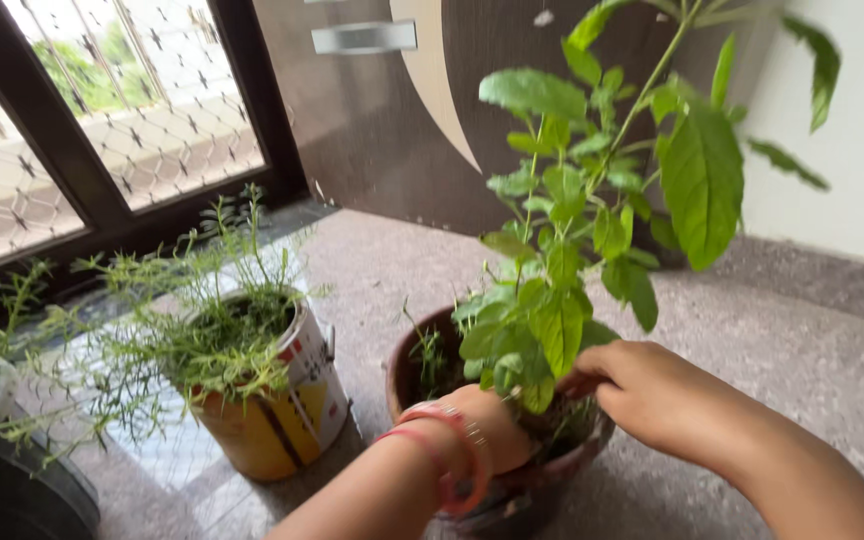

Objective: The person clears dry leaves from a potted plant and uses a wooden stake to loosen the soil in the pot.

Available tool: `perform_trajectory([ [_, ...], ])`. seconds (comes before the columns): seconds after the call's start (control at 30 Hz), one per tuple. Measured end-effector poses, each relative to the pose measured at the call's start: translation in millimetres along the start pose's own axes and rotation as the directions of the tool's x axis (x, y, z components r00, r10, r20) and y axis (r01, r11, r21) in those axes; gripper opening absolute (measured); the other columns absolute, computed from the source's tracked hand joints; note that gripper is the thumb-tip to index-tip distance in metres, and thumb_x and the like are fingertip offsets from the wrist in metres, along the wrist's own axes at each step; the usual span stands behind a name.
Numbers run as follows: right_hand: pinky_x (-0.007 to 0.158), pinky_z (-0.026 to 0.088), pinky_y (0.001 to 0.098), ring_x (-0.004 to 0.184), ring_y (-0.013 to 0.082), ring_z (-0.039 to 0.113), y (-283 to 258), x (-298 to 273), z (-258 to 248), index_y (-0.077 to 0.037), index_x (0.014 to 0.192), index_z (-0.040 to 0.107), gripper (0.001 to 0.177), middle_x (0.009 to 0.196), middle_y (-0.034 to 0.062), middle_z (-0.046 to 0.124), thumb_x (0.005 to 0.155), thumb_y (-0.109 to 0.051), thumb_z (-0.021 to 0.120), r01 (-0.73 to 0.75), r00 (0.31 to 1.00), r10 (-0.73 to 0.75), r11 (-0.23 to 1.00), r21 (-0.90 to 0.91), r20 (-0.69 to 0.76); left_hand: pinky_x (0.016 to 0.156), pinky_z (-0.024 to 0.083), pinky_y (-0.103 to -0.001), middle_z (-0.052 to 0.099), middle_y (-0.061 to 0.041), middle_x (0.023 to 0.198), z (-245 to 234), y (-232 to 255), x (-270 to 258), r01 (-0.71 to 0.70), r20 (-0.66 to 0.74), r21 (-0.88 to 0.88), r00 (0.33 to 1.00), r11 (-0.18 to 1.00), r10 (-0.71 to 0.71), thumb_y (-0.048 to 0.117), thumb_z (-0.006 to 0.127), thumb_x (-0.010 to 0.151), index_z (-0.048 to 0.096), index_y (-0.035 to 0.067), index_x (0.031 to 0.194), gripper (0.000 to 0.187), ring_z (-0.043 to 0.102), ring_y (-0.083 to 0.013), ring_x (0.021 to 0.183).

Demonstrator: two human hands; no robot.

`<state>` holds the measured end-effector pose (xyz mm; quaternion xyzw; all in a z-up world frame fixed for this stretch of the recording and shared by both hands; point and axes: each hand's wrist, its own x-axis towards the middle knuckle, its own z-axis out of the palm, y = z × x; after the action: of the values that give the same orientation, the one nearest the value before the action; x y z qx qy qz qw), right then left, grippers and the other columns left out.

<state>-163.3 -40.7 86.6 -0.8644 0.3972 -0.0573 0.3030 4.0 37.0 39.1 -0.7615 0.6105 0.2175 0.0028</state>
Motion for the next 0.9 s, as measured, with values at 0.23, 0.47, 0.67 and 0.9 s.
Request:
perform_trajectory([
  [0.23,0.1,0.058,0.0323,0.11,0.0191,0.073,-4,-8,-14,-0.009,0.111,0.08,0.035,0.11,0.005,0.08,0.09,-0.008,0.052,0.003,0.992,-0.024,0.985,0.172,0.124,0.087,0.059,-0.035,0.079,-0.007,0.097,-57,-52,-50,-0.073,-0.197,-0.1,0.979,0.992,0.053,0.009,0.062,0.077,0.084,0.031,0.098,0.038,0.075,-0.025,0.09],
  [0.47,0.096,0.055,0.0369,0.107,0.0253,0.074,-38,-19,24,-0.014,0.108,0.081,0.036,0.106,0.0111,0.079,0.084,-0.008,0.054,0.047,0.993,-0.027,0.984,-0.173,0.117,0.086,0.06,-0.036,0.079,-0.007,0.09,-50,-64,-34,-0.078,-0.362,-0.2,0.932,0.977,0.001,0.009,0.061,0.075,0.085,0.026,0.089,0.033,0.076,-0.0264,0.084],
  [0.67,0.095,0.056,0.0419,0.105,0.0325,0.073,-37,3,71,-0.014,0.114,0.076,0.044,0.104,0.0195,0.075,0.08,-0.004,0.049,0.145,0.985,-0.132,0.983,-0.113,0.112,0.09,0.057,-0.038,0.078,-0.011,0.096,-17,-91,-11,-0.322,-0.585,-0.238,0.8,0.916,0.129,-0.002,0.058,0.07,0.084,0.016,0.088,0.036,0.074,-0.0299,0.094],
  [0.9,0.096,0.055,0.0463,0.107,0.0349,0.071,-31,23,96,-0.017,0.121,0.069,0.043,0.105,0.0202,0.074,0.083,-0.007,0.049,0.146,0.986,-0.134,0.981,-0.126,0.098,0.093,0.053,-0.041,0.074,-0.012,0.098,0,-94,-13,-0.382,-0.699,-0.198,0.701,0.903,0.143,-0.009,0.057,0.066,0.079,0.011,0.088,0.037,0.067,-0.0349,0.105],
])
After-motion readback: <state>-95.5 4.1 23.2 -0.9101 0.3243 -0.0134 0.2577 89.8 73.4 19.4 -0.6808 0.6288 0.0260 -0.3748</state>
